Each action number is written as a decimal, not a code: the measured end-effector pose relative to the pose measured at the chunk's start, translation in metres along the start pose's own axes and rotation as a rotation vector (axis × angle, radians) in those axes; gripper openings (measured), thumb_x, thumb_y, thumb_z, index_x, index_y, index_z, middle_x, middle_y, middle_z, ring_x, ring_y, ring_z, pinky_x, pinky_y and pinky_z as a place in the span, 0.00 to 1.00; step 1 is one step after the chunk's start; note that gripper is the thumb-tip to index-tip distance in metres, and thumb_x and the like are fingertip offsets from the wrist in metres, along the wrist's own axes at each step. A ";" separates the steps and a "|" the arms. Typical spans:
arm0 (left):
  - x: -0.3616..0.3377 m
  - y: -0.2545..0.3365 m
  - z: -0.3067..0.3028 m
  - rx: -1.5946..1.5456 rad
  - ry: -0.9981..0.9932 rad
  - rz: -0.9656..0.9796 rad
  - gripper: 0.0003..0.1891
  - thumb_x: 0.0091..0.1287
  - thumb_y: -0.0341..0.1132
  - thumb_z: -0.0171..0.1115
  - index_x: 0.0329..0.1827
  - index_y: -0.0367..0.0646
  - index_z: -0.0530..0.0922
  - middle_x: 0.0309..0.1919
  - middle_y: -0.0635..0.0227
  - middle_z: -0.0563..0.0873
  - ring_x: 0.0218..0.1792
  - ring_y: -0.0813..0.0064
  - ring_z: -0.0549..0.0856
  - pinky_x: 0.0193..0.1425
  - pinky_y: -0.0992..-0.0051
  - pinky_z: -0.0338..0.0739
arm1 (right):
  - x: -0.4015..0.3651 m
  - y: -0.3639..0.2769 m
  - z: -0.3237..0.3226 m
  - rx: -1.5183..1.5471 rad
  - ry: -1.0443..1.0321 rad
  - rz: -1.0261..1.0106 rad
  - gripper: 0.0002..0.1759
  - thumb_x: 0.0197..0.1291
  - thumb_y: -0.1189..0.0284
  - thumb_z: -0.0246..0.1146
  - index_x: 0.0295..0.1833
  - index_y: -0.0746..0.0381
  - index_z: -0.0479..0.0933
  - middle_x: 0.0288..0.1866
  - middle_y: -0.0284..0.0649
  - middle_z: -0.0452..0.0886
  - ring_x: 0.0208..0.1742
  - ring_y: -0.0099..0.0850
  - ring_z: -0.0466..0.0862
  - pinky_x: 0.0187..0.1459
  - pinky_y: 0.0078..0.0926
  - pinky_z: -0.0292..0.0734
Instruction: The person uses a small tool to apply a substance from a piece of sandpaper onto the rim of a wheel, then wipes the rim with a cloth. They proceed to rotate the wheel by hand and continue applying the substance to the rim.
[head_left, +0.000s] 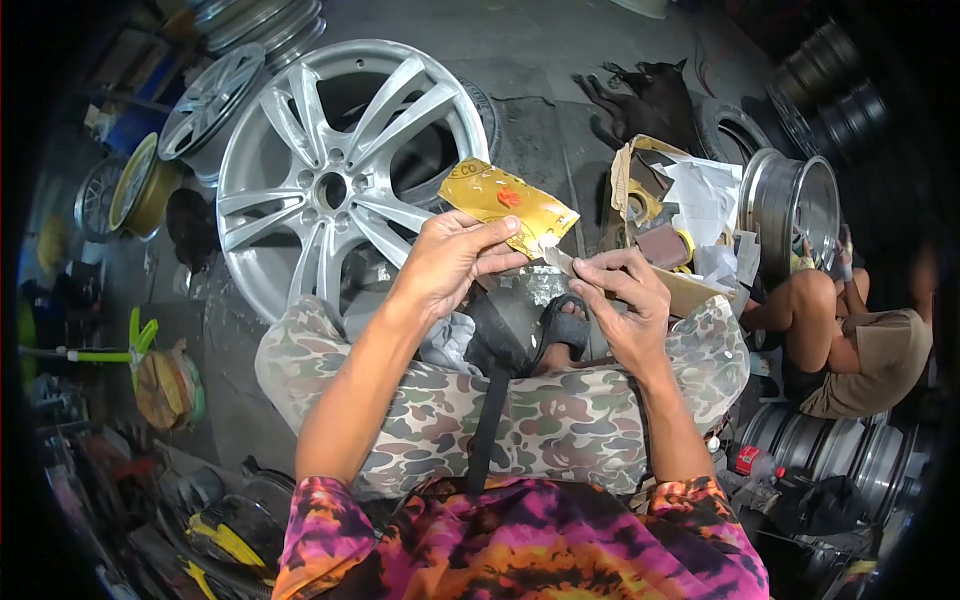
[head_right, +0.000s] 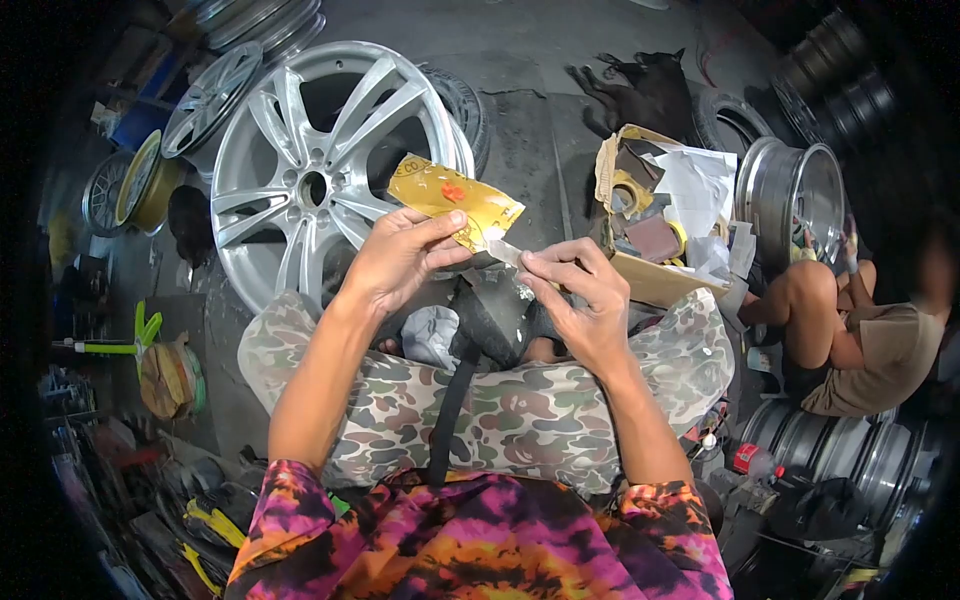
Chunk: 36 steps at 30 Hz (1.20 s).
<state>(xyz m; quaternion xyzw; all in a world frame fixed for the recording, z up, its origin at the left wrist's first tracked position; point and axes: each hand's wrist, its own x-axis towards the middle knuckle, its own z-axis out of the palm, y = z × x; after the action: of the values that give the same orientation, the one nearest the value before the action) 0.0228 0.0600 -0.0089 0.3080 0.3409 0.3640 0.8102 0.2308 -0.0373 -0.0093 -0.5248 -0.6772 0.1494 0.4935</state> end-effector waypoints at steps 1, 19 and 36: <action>0.002 0.000 -0.003 0.020 -0.001 0.025 0.13 0.71 0.28 0.64 0.54 0.26 0.80 0.47 0.56 0.87 0.45 0.71 0.89 0.49 0.76 0.88 | 0.000 0.000 -0.001 -0.010 -0.023 -0.003 0.14 0.52 0.83 0.74 0.46 0.65 0.88 0.39 0.42 0.85 0.39 0.31 0.86 0.42 0.25 0.79; -0.006 -0.002 0.007 0.396 0.013 0.292 0.15 0.71 0.28 0.64 0.55 0.26 0.80 0.47 0.55 0.89 0.45 0.74 0.89 0.46 0.78 0.89 | 0.005 -0.005 -0.004 0.081 -0.090 0.134 0.11 0.56 0.82 0.71 0.47 0.67 0.88 0.37 0.43 0.86 0.39 0.30 0.85 0.42 0.25 0.78; -0.008 -0.002 0.006 0.412 -0.095 0.272 0.15 0.70 0.29 0.66 0.56 0.30 0.82 0.46 0.58 0.89 0.42 0.77 0.89 0.41 0.81 0.88 | 0.002 0.002 -0.007 0.379 -0.258 0.445 0.09 0.65 0.79 0.68 0.49 0.69 0.86 0.39 0.38 0.84 0.36 0.19 0.80 0.36 0.15 0.74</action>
<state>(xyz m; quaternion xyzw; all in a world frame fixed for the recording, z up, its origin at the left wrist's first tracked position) 0.0242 0.0516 -0.0043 0.5266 0.3248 0.3775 0.6890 0.2377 -0.0369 -0.0061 -0.5354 -0.5629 0.4425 0.4479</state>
